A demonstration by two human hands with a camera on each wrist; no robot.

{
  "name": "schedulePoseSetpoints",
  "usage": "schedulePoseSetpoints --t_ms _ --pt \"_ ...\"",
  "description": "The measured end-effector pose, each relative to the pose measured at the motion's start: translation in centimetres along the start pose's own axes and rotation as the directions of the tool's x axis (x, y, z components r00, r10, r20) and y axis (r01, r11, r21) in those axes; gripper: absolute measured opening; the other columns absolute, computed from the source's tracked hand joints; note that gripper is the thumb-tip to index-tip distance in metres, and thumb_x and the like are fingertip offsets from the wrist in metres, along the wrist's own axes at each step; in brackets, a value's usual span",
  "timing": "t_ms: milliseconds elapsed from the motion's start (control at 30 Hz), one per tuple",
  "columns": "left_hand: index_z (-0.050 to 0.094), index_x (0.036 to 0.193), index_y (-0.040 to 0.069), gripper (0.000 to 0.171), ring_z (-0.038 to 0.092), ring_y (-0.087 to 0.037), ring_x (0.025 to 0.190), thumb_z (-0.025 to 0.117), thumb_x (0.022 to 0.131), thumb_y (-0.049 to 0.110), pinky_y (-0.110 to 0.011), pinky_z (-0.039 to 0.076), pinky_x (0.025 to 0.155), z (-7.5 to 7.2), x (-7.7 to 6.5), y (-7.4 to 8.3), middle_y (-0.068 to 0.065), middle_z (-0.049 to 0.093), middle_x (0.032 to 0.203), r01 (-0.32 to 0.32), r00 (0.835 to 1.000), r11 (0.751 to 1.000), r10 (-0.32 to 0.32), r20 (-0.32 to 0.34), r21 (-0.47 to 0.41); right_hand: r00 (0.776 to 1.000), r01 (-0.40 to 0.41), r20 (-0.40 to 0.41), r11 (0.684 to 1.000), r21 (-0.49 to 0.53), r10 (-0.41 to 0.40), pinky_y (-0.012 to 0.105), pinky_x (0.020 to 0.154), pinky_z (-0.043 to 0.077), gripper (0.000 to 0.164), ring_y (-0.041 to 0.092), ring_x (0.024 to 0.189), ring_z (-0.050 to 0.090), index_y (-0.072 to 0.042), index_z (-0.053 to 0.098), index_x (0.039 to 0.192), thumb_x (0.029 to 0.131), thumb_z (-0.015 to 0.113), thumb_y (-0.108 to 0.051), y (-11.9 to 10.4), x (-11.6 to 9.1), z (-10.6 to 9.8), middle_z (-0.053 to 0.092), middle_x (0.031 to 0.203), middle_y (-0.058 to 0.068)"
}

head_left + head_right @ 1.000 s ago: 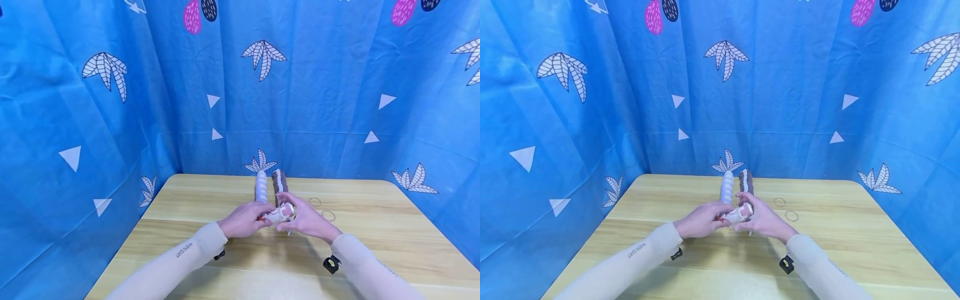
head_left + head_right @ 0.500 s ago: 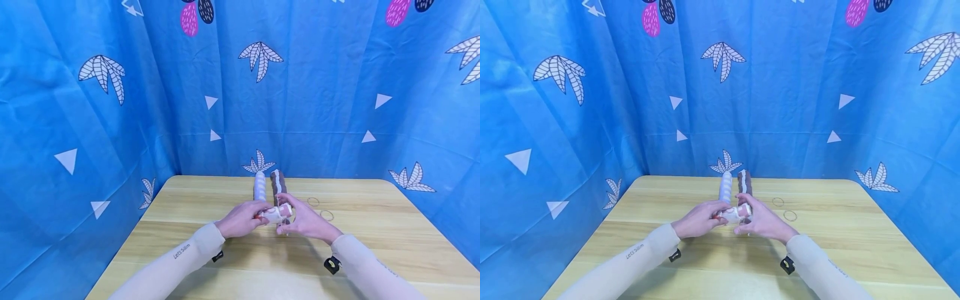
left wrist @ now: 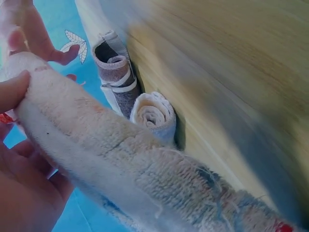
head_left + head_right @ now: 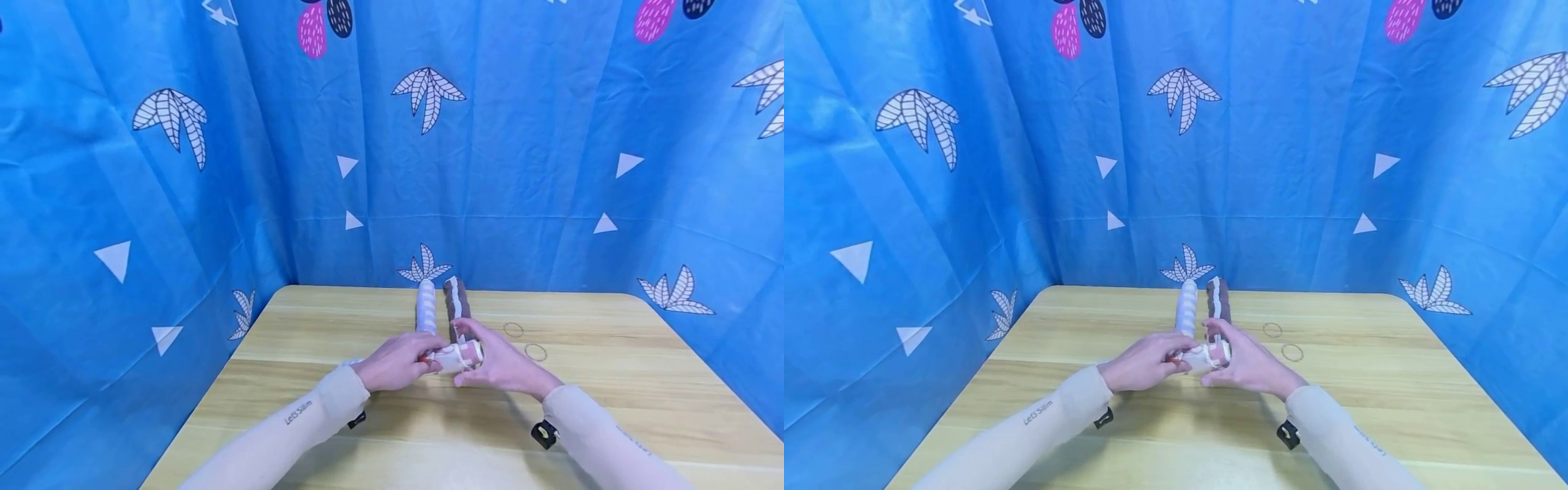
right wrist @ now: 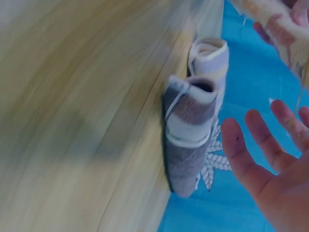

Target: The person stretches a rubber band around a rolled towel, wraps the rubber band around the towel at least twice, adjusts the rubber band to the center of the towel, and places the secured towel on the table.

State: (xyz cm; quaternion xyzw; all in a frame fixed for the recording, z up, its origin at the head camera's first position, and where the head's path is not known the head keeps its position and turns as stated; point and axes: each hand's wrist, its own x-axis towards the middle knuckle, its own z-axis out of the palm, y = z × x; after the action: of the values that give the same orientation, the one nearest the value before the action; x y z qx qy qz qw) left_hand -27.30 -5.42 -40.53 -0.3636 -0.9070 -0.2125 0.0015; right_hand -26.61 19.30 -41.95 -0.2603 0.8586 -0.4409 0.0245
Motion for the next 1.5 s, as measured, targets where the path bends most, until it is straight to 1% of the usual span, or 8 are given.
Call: schedulePoseSetpoints --t_ms 467,733,867,967,1067,1200,1333,1500 --pt "0.066 0.126 0.030 0.030 0.060 -0.011 0.095 0.068 0.096 0.033 -0.033 0.052 0.084 -0.4 0.5 0.6 0.009 0.068 0.119 0.029 0.999 0.996 -0.026 -0.039 0.090 0.999 0.024 0.032 0.994 0.107 -0.028 0.034 0.090 0.056 0.095 0.018 0.105 0.068 -0.025 0.037 0.149 0.071 0.091 -0.037 -1.8 -0.1 1.0 0.058 0.133 0.009" --pt "0.059 0.130 0.026 0.038 0.060 -0.009 0.083 0.070 0.094 0.035 -0.025 0.048 0.069 -0.3 0.3 1.2 0.007 0.069 0.108 0.021 0.991 0.996 -0.009 -0.137 0.089 0.998 0.024 -0.058 0.999 0.021 -0.023 0.032 0.082 0.056 0.083 0.016 0.098 0.065 -0.024 0.048 0.141 0.071 0.090 -0.042 -2.1 0.5 1.5 0.063 0.121 0.005" --pt "0.051 0.137 0.027 0.050 0.064 -0.008 0.084 0.073 0.093 0.031 -0.022 0.051 0.067 -0.1 0.3 1.1 0.005 0.068 0.119 -0.084 0.975 0.987 0.110 -0.191 0.139 0.994 -0.003 -0.107 0.999 -0.054 -0.003 0.035 0.087 0.054 0.083 0.013 0.098 0.066 -0.027 0.050 0.142 0.071 0.090 -0.041 -2.5 0.7 1.8 0.065 0.119 0.000" --pt "0.055 0.130 0.026 0.040 0.067 -0.009 0.090 0.072 0.094 0.025 -0.024 0.055 0.074 0.0 0.3 1.1 0.005 0.066 0.125 -0.148 0.960 0.973 0.184 -0.210 0.177 0.991 -0.034 -0.131 0.995 -0.095 0.021 0.039 0.090 0.053 0.085 0.014 0.102 0.066 -0.025 0.051 0.143 0.070 0.091 -0.041 -2.9 0.7 2.0 0.066 0.121 -0.001" --pt "0.058 0.119 0.024 0.026 0.065 -0.008 0.089 0.069 0.096 0.021 -0.022 0.055 0.076 0.0 0.3 0.9 0.005 0.067 0.116 -0.116 0.962 0.988 0.136 -0.239 0.097 0.987 -0.076 -0.151 0.993 -0.090 0.062 0.040 0.087 0.054 0.082 0.016 0.100 0.066 -0.022 0.055 0.141 0.071 0.090 -0.043 -3.2 0.8 2.1 0.068 0.119 0.002" --pt "0.060 0.112 0.025 0.018 0.060 -0.009 0.083 0.067 0.097 0.018 -0.020 0.053 0.066 -0.4 0.2 0.8 0.004 0.066 0.108 -0.008 0.965 0.993 -0.023 -0.260 -0.117 0.980 -0.127 -0.159 0.991 -0.037 0.119 0.035 0.076 0.055 0.070 0.015 0.086 0.067 -0.017 0.063 0.132 0.073 0.088 -0.045 -3.7 0.9 2.1 0.073 0.105 0.002" --pt "0.059 0.105 0.026 0.017 0.062 -0.011 0.081 0.067 0.097 0.014 -0.023 0.055 0.062 -0.9 0.3 1.0 0.001 0.066 0.111 0.046 0.955 0.944 -0.138 -0.263 -0.326 0.970 -0.171 -0.171 0.985 0.009 0.170 0.031 0.065 0.054 0.051 0.014 0.073 0.065 -0.014 0.071 0.116 0.077 0.085 -0.045 -4.1 1.0 2.2 0.074 0.092 0.000" --pt "0.059 0.100 0.021 0.014 0.057 -0.012 0.075 0.068 0.095 0.011 -0.024 0.051 0.061 -1.4 0.7 0.7 -0.001 0.066 0.103 0.019 0.929 0.890 -0.184 -0.320 -0.456 0.976 -0.190 -0.096 0.981 0.043 0.194 0.029 0.057 0.050 0.028 0.017 0.065 0.063 -0.008 0.077 0.098 0.092 0.071 -0.034 -3.4 1.0 2.4 0.075 0.085 0.007"
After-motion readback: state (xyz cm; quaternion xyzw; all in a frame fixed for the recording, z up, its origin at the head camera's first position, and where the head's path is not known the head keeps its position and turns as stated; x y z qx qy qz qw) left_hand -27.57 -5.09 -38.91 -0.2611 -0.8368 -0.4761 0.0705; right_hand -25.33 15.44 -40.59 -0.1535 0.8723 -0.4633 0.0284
